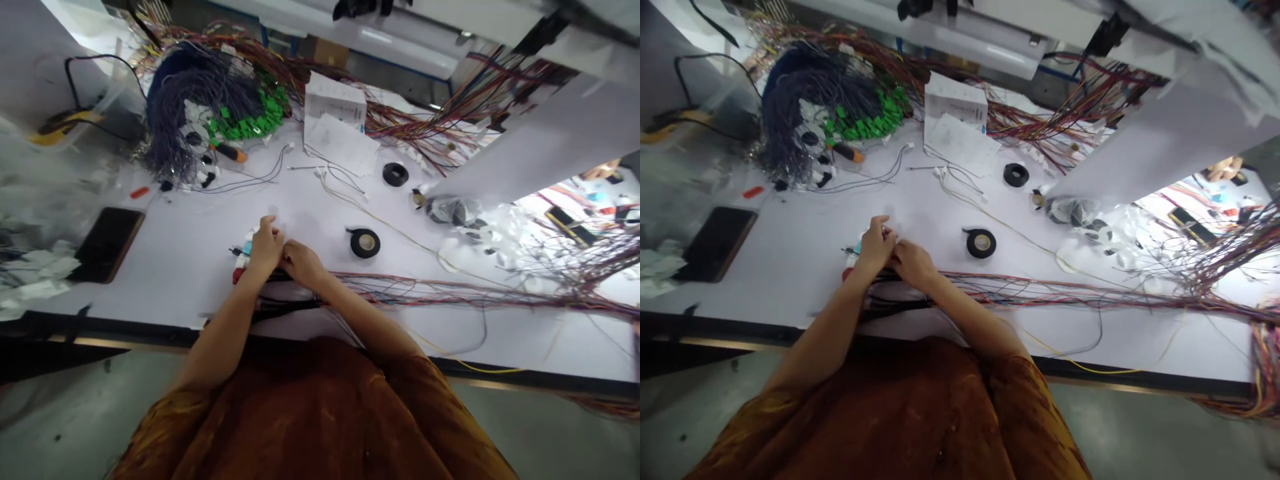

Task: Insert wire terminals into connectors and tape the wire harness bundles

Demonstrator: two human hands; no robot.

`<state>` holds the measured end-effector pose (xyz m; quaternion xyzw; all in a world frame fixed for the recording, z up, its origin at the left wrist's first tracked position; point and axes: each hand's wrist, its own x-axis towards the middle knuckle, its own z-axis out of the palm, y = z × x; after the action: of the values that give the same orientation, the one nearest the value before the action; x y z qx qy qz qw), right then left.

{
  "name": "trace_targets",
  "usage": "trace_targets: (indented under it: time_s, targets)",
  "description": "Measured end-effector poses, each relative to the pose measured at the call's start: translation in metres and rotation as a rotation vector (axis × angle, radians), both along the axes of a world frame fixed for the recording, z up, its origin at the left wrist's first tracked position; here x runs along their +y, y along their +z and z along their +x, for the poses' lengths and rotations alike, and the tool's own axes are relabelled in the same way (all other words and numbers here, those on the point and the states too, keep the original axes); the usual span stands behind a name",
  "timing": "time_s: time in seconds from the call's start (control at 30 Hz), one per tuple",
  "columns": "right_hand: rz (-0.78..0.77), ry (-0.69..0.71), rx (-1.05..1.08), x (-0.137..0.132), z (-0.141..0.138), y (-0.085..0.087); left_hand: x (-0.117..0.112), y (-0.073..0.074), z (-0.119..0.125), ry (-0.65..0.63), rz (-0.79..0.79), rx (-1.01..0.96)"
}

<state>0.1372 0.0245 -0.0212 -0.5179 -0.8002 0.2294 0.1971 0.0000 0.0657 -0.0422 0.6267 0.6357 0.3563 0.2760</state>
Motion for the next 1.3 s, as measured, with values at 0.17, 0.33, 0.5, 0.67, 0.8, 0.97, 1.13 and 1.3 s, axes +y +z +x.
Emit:
trace_targets:
  time_s: [0.17, 0.33, 0.5, 0.67, 0.8, 0.97, 1.13, 1.3]
  targets:
    - [0.091, -0.351, -0.064, 0.071, 0.065, 0.015, -0.002, -0.006, 0.005, -0.067, 0.143, 0.031]
    - [-0.032, -0.519, -0.284, 0.136, 0.094, 0.016, -0.01, -0.004, -0.002, -0.041, 0.144, -0.217]
    - [-0.103, -0.402, -0.043, 0.115, 0.065, 0.019, -0.006, 0.005, -0.001, 0.011, -0.046, -0.557]
    - [-0.142, -0.06, 0.204, 0.062, 0.043, 0.027, -0.001, 0.012, 0.002, 0.027, -0.257, -0.865]
    - [-0.149, 0.019, 0.346, 0.043, 0.039, 0.026, -0.002, 0.016, 0.0, -0.05, -0.283, -0.862]
    - [-0.103, -0.086, 0.45, 0.041, 0.038, 0.029, -0.007, 0.02, -0.004, -0.131, -0.242, -0.664]
    - [-0.113, -0.099, 0.396, 0.039, 0.035, 0.032, -0.008, 0.019, -0.001, -0.166, -0.262, -0.832]
    - [0.147, -0.166, 0.169, 0.011, 0.029, 0.044, -0.005, 0.014, 0.003, -0.04, -0.206, -0.875]
